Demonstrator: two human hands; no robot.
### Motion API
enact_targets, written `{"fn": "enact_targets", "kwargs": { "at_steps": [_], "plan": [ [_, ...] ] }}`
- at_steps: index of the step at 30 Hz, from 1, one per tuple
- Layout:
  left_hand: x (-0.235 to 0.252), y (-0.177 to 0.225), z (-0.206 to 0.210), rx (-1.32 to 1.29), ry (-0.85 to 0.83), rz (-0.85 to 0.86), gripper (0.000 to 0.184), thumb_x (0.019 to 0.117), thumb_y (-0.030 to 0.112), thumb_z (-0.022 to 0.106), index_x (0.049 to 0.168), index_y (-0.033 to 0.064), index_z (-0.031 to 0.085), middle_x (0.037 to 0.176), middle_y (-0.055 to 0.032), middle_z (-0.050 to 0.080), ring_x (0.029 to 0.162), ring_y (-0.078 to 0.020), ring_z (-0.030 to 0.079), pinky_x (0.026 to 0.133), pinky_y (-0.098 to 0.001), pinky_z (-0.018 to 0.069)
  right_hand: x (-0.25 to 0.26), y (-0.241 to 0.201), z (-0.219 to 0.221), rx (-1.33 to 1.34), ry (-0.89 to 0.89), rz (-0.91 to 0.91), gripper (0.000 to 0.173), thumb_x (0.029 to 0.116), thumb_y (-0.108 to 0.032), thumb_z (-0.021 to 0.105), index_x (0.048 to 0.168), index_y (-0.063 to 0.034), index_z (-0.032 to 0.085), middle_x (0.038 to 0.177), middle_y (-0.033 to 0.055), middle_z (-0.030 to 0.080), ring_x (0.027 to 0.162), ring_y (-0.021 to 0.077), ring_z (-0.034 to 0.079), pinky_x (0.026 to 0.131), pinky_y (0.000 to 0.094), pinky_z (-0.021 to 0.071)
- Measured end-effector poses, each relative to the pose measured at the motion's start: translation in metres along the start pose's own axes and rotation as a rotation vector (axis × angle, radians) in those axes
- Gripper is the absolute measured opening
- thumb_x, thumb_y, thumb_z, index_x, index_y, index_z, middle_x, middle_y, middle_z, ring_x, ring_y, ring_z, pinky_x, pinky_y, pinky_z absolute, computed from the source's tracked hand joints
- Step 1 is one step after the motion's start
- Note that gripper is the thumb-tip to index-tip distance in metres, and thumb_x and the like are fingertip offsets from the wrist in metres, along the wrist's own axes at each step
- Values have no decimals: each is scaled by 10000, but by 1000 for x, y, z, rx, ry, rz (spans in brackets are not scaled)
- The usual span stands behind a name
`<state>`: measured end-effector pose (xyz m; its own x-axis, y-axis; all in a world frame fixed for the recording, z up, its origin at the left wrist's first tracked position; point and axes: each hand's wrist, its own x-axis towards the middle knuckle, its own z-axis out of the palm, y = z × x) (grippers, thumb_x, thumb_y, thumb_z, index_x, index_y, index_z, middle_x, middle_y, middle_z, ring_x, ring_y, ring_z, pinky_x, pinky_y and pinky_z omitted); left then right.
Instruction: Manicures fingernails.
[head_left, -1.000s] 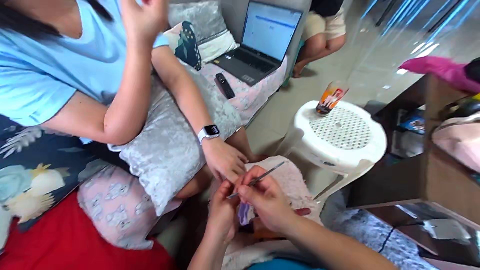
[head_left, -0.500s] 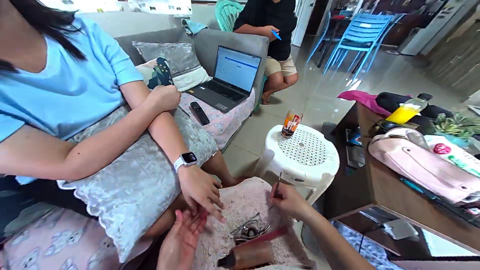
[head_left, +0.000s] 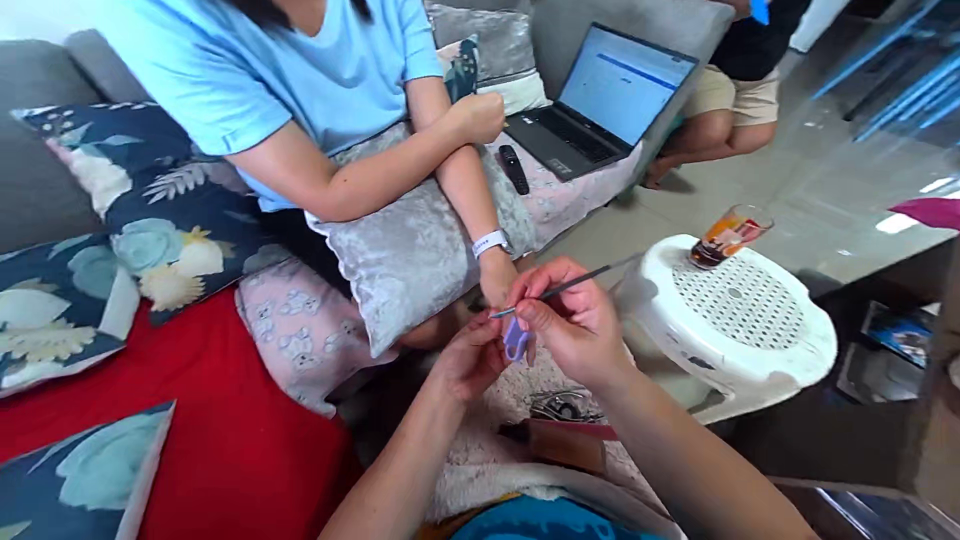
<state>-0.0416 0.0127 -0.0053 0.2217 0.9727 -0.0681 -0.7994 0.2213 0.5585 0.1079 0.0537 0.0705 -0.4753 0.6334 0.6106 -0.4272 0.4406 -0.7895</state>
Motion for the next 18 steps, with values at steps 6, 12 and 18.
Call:
{"fn": "enact_targets", "kwargs": {
  "at_steps": [6, 12, 18],
  "plan": [
    [4, 0, 0, 69, 102, -4, 182, 1050, 59, 463, 975, 106, 623, 841, -41, 710, 749, -122, 697, 719, -279, 596, -26, 22, -11, -242, -157, 206, 88, 998, -93, 609, 1043, -19, 594, 959, 35, 680, 742, 59, 638, 642, 227, 558],
    [11, 4, -9, 71, -75, -10, 137, 992, 13, 580, 1078, 89, 655, 1011, -61, 733, 891, -132, 715, 816, -275, 597, -39, 0, -54, -318, 32, 60, 96, 941, -115, 739, 1023, -127, 690, 1016, 23, 755, 833, 103, 724, 699, 223, 609],
    [20, -10, -4, 0, -66, 20, 161, 953, -33, 612, 1064, 81, 633, 930, -55, 712, 830, -140, 705, 790, -296, 603, -39, 10, -49, -329, 55, 82, 88, 927, -57, 731, 993, -76, 676, 1023, 98, 767, 1027, 243, 749, 889, 351, 635]
  ]
}}
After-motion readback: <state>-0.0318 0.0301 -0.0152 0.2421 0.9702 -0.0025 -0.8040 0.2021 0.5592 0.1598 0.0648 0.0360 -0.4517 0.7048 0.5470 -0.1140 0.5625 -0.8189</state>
